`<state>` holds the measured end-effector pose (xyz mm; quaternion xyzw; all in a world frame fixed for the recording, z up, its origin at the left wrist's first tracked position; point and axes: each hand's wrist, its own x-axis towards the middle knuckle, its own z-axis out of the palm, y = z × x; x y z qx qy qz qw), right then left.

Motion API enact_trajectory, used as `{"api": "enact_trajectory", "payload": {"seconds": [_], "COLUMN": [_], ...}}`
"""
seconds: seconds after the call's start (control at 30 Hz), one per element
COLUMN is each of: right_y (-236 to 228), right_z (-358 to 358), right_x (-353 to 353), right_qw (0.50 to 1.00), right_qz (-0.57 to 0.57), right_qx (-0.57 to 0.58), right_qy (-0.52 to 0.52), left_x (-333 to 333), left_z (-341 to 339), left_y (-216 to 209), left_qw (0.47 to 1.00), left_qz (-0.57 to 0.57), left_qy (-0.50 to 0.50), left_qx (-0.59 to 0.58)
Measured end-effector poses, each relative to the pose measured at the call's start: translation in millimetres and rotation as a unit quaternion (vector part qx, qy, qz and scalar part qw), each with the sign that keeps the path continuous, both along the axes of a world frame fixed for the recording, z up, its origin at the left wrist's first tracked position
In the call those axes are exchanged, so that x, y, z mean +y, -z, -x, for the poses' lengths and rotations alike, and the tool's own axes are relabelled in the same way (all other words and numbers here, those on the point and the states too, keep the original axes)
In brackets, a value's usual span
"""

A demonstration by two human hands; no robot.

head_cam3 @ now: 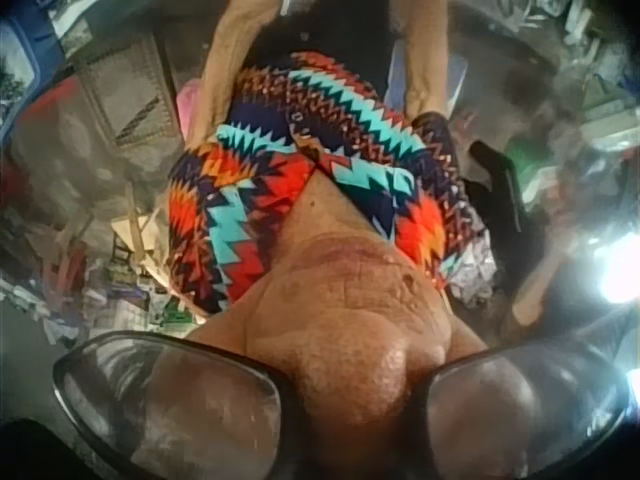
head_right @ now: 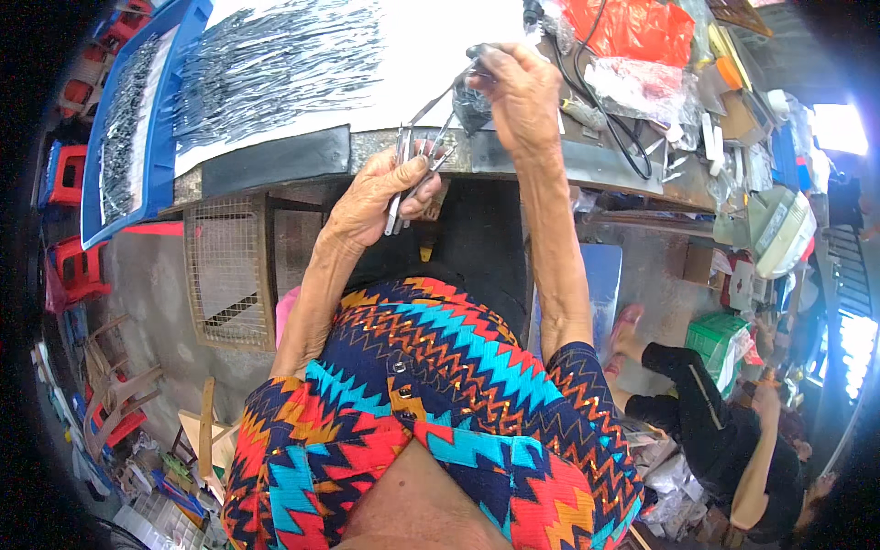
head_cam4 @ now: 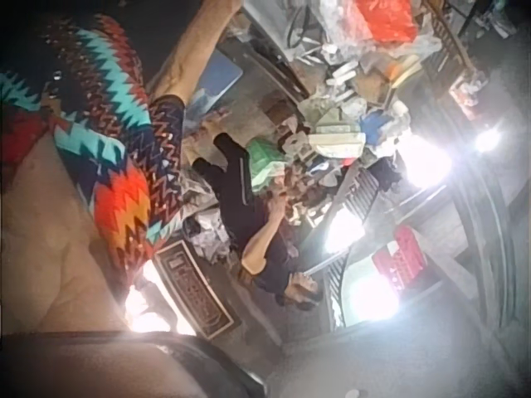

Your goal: Bundling small metal rods from a tray and wrapping them with small pieces of black plastic film.

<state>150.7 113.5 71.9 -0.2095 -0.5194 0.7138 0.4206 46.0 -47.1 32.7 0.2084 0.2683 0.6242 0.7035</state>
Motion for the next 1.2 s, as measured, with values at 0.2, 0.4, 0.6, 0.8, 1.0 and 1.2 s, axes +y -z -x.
{"api": "enact_trajectory", "payload": {"seconds": [0.2,0.4,0.6,0.8,1.0,1.2], "right_y": [5.6,28.9,37.6,37.3,54.6,47.9], "right_z": [-34.7,-63.7,-82.8,-103.4,-107.4,-104.8], "right_x": [20.2,26.9,9.7,-7.0,-14.6,-24.9], "right_qw": [0.988,0.961,0.944,0.946,0.948,0.948], "right_qz": [0.124,0.224,0.269,0.276,0.285,0.278], "right_qx": [0.089,0.161,0.186,0.167,0.141,0.154], "right_qy": [0.02,-0.013,-0.034,-0.009,0.02,-0.001], "left_x": [5.8,17.5,51.3,70.8,58.6,71.0], "left_z": [8.1,18.6,47.1,97.2,63.6,27.8], "left_y": [1.3,-3.5,-26.8,-61.2,-50.3,-0.2], "left_qw": [0.997,0.996,0.999,0.887,0.894,0.895], "left_qz": [-0.02,-0.01,-0.028,-0.084,-0.105,-0.124], "left_qy": [0.015,-0.023,-0.021,-0.202,-0.25,-0.241], "left_qx": [-0.068,-0.087,0.011,0.408,0.357,0.353]}}
